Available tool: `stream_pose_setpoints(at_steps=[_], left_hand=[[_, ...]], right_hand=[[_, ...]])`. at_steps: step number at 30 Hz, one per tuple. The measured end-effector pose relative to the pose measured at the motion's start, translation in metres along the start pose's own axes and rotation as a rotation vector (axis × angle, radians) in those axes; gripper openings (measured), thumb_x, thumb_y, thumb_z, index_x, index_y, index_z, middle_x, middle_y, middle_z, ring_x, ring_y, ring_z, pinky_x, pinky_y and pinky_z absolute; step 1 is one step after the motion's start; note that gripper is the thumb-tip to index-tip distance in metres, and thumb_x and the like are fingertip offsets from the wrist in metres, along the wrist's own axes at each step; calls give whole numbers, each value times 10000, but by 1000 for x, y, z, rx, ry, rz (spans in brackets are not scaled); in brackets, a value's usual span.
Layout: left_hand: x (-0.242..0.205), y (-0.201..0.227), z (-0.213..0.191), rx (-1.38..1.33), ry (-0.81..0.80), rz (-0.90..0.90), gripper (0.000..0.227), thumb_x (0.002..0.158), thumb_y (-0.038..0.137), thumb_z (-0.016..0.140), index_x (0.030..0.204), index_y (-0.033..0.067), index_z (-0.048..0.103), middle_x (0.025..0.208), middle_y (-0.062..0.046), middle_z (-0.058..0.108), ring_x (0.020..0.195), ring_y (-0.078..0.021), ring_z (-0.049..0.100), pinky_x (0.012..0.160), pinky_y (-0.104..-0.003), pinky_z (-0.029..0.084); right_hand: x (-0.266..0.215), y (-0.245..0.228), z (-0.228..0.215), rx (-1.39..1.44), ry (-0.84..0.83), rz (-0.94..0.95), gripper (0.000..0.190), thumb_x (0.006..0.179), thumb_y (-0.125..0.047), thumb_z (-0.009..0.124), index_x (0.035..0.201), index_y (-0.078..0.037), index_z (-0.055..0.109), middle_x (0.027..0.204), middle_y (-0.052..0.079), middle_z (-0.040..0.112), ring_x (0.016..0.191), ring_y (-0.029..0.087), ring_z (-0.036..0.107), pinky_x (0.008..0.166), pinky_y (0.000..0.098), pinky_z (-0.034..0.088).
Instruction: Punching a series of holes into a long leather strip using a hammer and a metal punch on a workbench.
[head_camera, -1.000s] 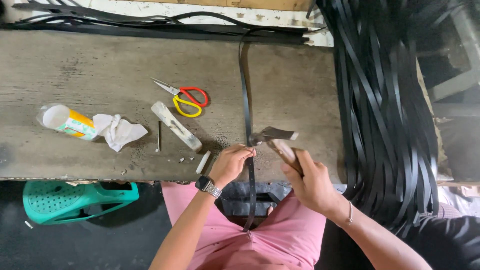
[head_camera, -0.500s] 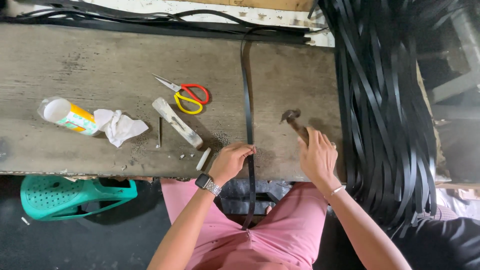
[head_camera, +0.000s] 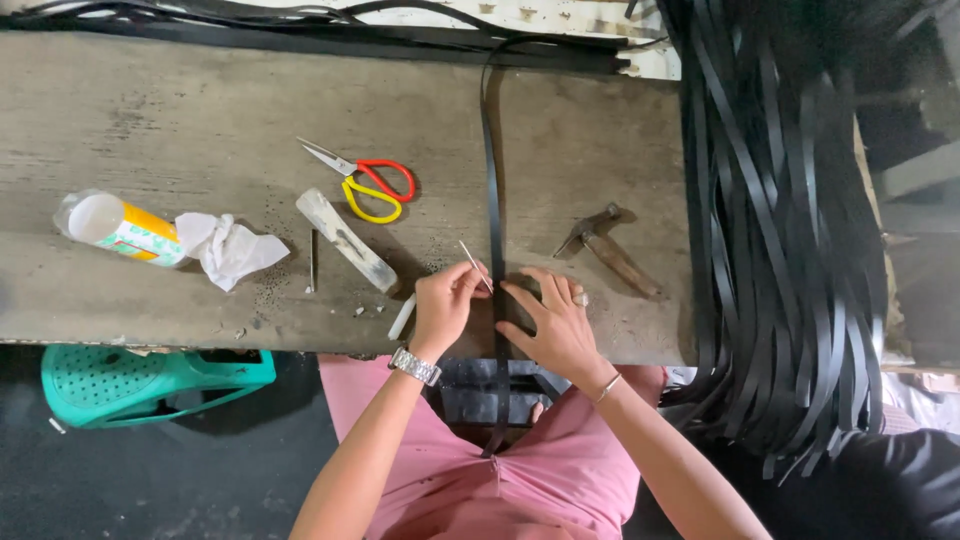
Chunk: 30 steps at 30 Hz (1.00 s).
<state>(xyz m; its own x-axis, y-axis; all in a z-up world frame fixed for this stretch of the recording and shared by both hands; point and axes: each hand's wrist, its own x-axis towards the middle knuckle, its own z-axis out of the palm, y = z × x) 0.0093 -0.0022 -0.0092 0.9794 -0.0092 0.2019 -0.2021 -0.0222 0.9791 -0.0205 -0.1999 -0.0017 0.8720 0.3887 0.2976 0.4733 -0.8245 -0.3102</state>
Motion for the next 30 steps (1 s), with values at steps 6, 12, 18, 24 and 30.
stream_pose_setpoints(at_steps=[6,12,18,24,30], left_hand=[[1,11,3,259,-30,75,133,993,121,664,926,134,777,725,-38,776,735,-184,779,686,-293,610],[0,9,5,325,-19,90,126,981,149,690,894,183,774,691,-5,768,719,-145,772,706,-267,597],[-1,10,8,345,-29,134,107,972,122,695,915,161,776,684,-56,750,698,-240,756,672,-336,596],[0,6,8,379,-40,179,87,968,124,707,920,151,774,686,-68,744,687,-256,748,662,-344,596],[1,11,12,448,-7,329,58,938,112,748,888,121,774,722,-97,743,685,-310,729,627,-347,594]], right_hand=[[-3,2,5,-22,45,-15,565,789,-536,771,1251,-221,696,1308,69,542,1201,270,513,916,393,360],[-2,1,3,32,51,-1,515,818,-512,771,1215,-188,718,1313,87,555,1211,267,508,910,371,340],[-3,5,7,55,41,4,523,798,-522,775,1205,-197,719,1333,79,556,1273,274,501,963,392,367],[-1,2,2,66,69,1,528,794,-529,786,1166,-158,728,1307,96,571,1270,293,517,994,407,416],[-4,7,7,88,10,30,584,775,-529,793,1255,-207,704,1351,66,554,1306,282,499,975,440,466]])
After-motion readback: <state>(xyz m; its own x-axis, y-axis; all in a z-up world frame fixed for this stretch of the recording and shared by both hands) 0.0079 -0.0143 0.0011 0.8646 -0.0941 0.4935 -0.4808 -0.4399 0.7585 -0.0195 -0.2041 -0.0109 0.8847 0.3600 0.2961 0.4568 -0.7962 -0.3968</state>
